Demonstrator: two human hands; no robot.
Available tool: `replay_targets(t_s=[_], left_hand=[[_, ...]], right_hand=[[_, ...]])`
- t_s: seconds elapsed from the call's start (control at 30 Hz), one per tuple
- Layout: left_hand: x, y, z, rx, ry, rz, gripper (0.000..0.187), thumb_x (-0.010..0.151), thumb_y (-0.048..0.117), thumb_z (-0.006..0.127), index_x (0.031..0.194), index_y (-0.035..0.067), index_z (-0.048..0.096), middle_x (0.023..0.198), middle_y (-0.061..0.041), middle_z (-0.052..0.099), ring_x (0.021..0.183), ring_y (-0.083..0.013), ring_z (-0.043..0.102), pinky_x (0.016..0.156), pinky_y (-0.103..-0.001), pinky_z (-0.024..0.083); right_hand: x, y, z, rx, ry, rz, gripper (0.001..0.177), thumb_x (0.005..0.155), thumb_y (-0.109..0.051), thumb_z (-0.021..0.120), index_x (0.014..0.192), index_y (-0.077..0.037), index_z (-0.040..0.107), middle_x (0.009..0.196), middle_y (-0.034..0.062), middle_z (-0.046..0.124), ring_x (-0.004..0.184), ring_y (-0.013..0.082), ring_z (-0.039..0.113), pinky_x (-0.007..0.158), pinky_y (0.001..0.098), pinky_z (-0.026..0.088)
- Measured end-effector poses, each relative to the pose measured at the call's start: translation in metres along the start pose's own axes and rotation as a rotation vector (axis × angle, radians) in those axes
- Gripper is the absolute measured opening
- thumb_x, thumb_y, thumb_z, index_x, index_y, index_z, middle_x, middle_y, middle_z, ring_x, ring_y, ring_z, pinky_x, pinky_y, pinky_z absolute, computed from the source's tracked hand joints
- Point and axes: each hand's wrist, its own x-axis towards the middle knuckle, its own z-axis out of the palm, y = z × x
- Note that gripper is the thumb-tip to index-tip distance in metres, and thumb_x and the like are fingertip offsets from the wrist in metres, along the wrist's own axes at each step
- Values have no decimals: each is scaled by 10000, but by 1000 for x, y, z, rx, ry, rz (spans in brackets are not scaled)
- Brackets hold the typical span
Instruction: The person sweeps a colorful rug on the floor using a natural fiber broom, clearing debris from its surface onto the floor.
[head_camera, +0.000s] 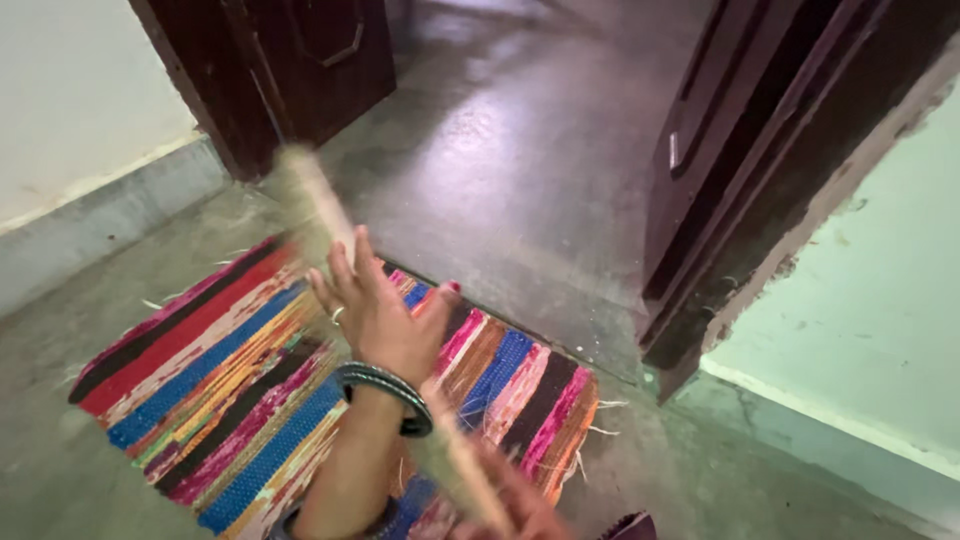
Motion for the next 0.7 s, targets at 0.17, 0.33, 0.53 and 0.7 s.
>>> replay_targets(t_s=[0.17,0.33,0.53,0.7], left_hand=[[-11,8,-4,-48,-79,41,1205,697,519,856,1557,31,168,1606,-309,160,1508,-488,47,1229,-563,18],[-31,4,18,-86,-262,20,1228,736,558,829,1564,3,111,1607,-336,115,1536,-429,36,1225,-553,-25],[-62,26,52,97,-390,126,1230,757,606,783,1559,4,73,1615,-305,107,1533,-428,6,1222,-573,-72],[-72,55,53,162,-380,211,1239,728,646,786,1540,19,93,1609,-271,132,1542,-394,-1,1222,-605,-72]], right_hand=[[-2,-81,-53,-208,443,-184,847,765,-180,786,1530,-210,424,1073,55,707,883,115,701,744,259,595],[-14,-73,-112,-348,635,20,867,926,4,752,1648,-245,340,1042,340,619,712,403,537,585,498,481],[-6,15,-82,-163,286,-256,806,895,-18,722,1600,-183,368,1069,229,643,790,287,609,657,403,534],[-25,-18,-84,-94,21,-210,792,895,-26,735,1594,-140,381,1078,181,643,821,236,617,681,363,540]])
